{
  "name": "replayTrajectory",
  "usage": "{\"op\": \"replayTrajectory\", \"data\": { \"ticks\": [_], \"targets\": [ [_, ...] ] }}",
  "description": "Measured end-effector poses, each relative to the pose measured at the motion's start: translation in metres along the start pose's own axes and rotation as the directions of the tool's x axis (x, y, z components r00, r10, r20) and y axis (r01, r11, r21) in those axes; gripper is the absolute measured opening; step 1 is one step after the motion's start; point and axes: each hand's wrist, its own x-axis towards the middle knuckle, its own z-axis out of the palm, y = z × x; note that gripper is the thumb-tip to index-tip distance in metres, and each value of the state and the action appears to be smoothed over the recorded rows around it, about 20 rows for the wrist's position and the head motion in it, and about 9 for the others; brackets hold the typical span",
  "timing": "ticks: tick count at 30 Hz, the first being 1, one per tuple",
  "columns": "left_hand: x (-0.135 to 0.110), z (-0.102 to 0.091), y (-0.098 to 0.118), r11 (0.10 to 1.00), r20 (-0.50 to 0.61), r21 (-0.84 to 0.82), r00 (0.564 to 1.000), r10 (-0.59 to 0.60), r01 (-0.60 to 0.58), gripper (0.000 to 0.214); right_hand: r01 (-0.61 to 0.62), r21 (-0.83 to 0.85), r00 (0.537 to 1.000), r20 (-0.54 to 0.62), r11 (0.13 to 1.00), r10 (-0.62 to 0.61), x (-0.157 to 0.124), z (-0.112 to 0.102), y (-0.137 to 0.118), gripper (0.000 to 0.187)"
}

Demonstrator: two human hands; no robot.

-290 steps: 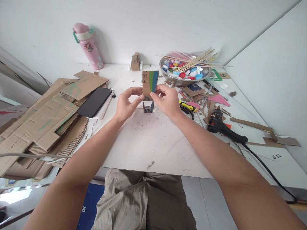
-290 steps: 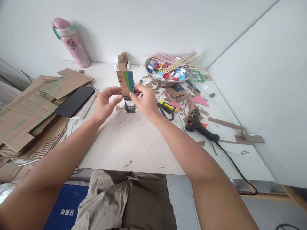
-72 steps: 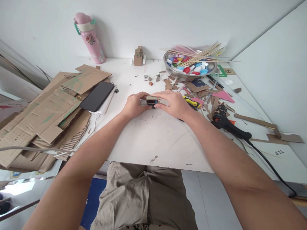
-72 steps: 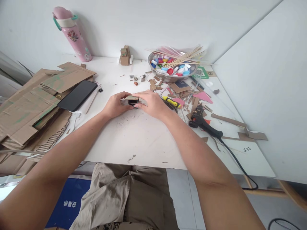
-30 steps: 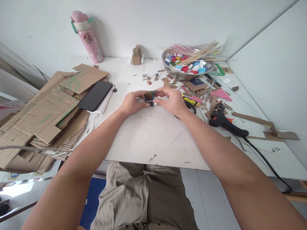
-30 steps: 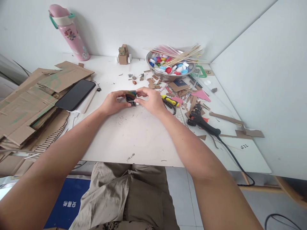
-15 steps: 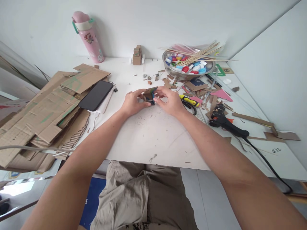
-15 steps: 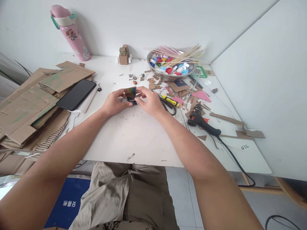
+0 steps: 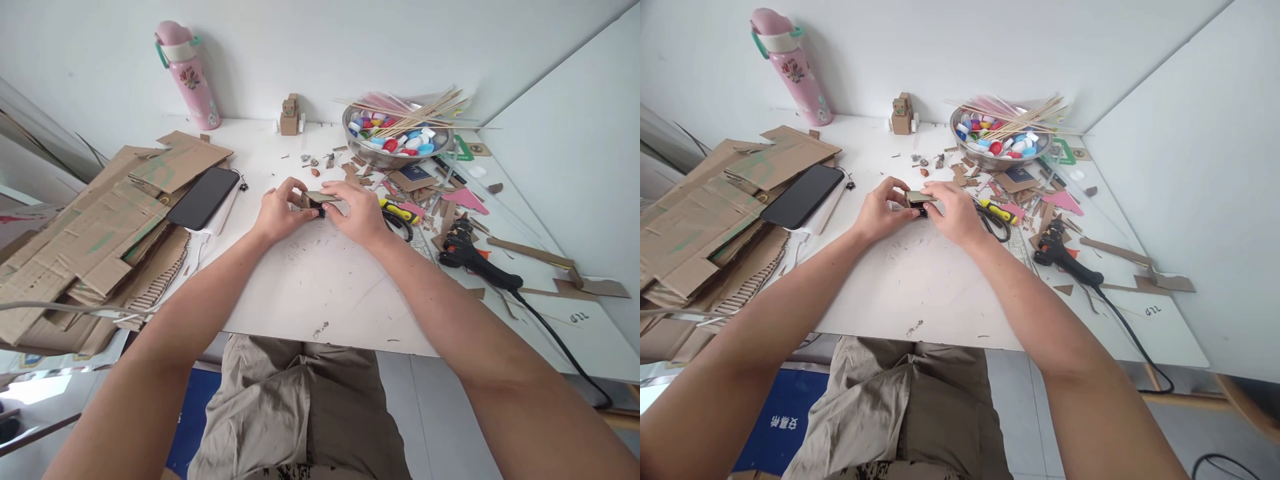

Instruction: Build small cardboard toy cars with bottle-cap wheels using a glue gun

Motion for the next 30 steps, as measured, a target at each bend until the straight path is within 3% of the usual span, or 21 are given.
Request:
{"op": "replayTrajectory", "data": {
  "ticks": [8,14,19,22,26,30],
  "targets": [
    [-0.003,0.009,0.002,0.997,-0.028,0.016,0.997,0.071,-0.071,0.039,0.086,-0.041,0.995,-0.045,0.995,-0.088,0.002,0.004,-0.006,0.022],
    [-0.002,0.010,0.001,0.996,-0.015,0.037,0.997,0.078,-0.077,0.041,0.118,0.072,0.983,-0.151,0.990,-0.106,0.005,0.008,-0.002,0.019],
    [-0.002,0.008,-0.004,0.989,0.055,0.123,0.996,0.071,-0.077,0.050,0.070,0.131,0.985,-0.164,0.989,-0.048,0.010,0.011,0.000,0.013],
    [-0.004,0.010,-0.008,0.979,0.080,0.174,0.992,0.097,-0.110,0.066,0.070,0.159,0.979,-0.199,0.985,-0.037,0.014,0.009,0.000,0.011],
    [-0.003,0.014,-0.016,0.965,-0.003,0.197,0.985,0.175,-0.171,0.092,0.049,0.197,0.966,-0.260,0.979,0.004,0.018,-0.002,-0.002,0.005],
    [0.002,0.009,-0.021,0.947,-0.176,0.107,0.932,0.318,-0.303,0.073,-0.011,0.247,0.958,-0.275,0.969,0.081,0.018,-0.012,-0.010,0.005]
  ]
}}
